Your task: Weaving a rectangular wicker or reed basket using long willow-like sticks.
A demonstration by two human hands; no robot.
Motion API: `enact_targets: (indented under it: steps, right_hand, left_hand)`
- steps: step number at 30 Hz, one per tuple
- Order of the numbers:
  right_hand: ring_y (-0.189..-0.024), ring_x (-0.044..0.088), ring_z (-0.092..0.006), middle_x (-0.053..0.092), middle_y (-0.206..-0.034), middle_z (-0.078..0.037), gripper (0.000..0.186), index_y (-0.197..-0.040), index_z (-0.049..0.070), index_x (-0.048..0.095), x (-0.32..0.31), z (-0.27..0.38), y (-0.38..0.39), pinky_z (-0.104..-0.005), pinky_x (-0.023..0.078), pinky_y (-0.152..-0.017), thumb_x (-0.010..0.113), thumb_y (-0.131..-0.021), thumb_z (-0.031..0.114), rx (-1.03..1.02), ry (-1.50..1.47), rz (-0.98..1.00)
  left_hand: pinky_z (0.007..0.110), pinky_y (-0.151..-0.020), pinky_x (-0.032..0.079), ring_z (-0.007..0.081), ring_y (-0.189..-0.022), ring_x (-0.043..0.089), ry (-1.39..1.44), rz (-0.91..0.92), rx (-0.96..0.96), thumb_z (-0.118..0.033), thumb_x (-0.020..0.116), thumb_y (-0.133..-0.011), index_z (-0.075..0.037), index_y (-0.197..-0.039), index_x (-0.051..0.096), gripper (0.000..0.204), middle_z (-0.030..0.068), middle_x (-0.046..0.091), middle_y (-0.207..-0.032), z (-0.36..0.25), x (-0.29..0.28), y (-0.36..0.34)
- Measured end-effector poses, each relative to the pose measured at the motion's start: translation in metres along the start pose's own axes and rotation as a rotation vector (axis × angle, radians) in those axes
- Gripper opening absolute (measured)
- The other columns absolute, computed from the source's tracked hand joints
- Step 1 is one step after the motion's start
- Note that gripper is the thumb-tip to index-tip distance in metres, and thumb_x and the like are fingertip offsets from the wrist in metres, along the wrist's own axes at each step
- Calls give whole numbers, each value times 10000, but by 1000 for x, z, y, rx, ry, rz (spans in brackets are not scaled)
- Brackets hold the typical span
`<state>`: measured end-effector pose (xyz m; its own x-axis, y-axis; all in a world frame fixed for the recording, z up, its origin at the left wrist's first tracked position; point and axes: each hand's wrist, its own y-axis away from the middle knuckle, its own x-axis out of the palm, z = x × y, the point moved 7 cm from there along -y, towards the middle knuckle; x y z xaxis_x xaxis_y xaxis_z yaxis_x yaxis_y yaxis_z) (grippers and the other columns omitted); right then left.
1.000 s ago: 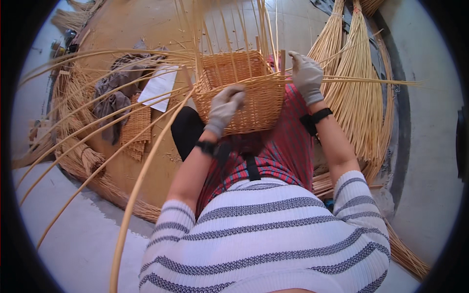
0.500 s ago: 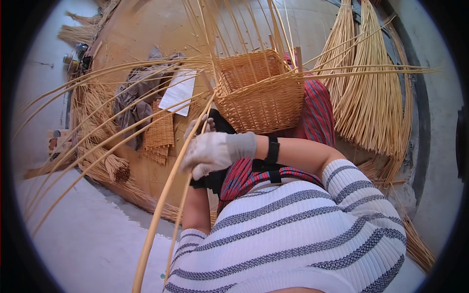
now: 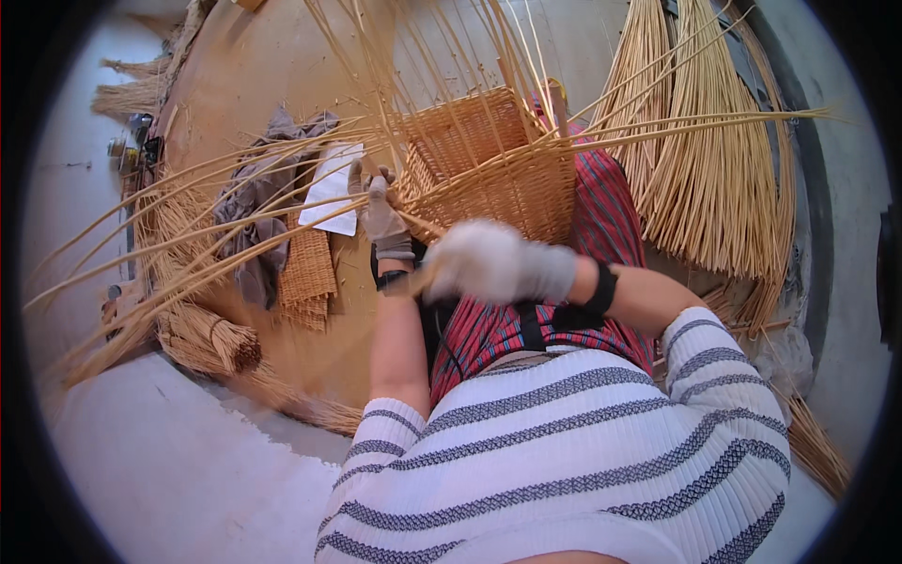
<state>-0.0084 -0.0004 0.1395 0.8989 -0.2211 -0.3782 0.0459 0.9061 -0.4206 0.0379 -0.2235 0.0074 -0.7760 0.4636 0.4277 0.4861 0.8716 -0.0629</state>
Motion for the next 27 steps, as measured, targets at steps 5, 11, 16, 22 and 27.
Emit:
enact_targets:
  steps: [5, 11, 16, 22, 27]
  right_hand:
    - [-564, 476, -143, 470, -649, 17, 297, -1001, 47, 624, -83, -153, 21, -397, 565, -734, 461, -1097, 275, -73, -1233, -672]
    - [-687, 580, -110, 580, -755, 9, 215, -1117, 42, 630, -87, -182, 59, -335, 577, -782, 553, -1067, 237, 464, -684, -756]
    - [-872, 653, -102, 686, -962, -14, 143, -1113, 39, 656, -100, -168, 56, -254, 567, -795, 676, -972, 37, 563, -308, -729]
    - [-873, 642, -109, 681, -947, -28, 94, -1049, 25, 631, -89, -141, 46, -271, 558, -764, 672, -966, 12, 633, -110, -859]
    - [-922, 711, -232, 722, -991, -108, 159, -1056, 57, 632, -74, -82, -19, -334, 567, -793, 714, -935, 120, 368, 87, -602]
  left_hand:
    - [385, -1028, 479, 236, -1078, 608, 28, 100, -51, -135, 630, -950, -40, -1463, 408, 568, 160, 634, -1129, -9, 4, 4]
    - [346, -1051, 431, 206, -1140, 560, -701, 345, -107, -293, 742, -921, -27, -1430, 468, 636, 106, 611, -1206, -4, -4, 19]
    - [380, -984, 460, 233, -1103, 574, -993, 346, -65, -320, 841, -835, -45, -1270, 524, 604, 94, 606, -1155, -1, -10, 22]
    - [363, -958, 471, 206, -1051, 576, -960, 301, -52, -280, 839, -847, -82, -1169, 532, 487, 62, 604, -1101, 5, -11, 22]
    - [339, -929, 487, 185, -991, 582, -760, 228, -71, -225, 864, -827, -92, -1151, 541, 476, 46, 624, -1061, 17, -18, 22]
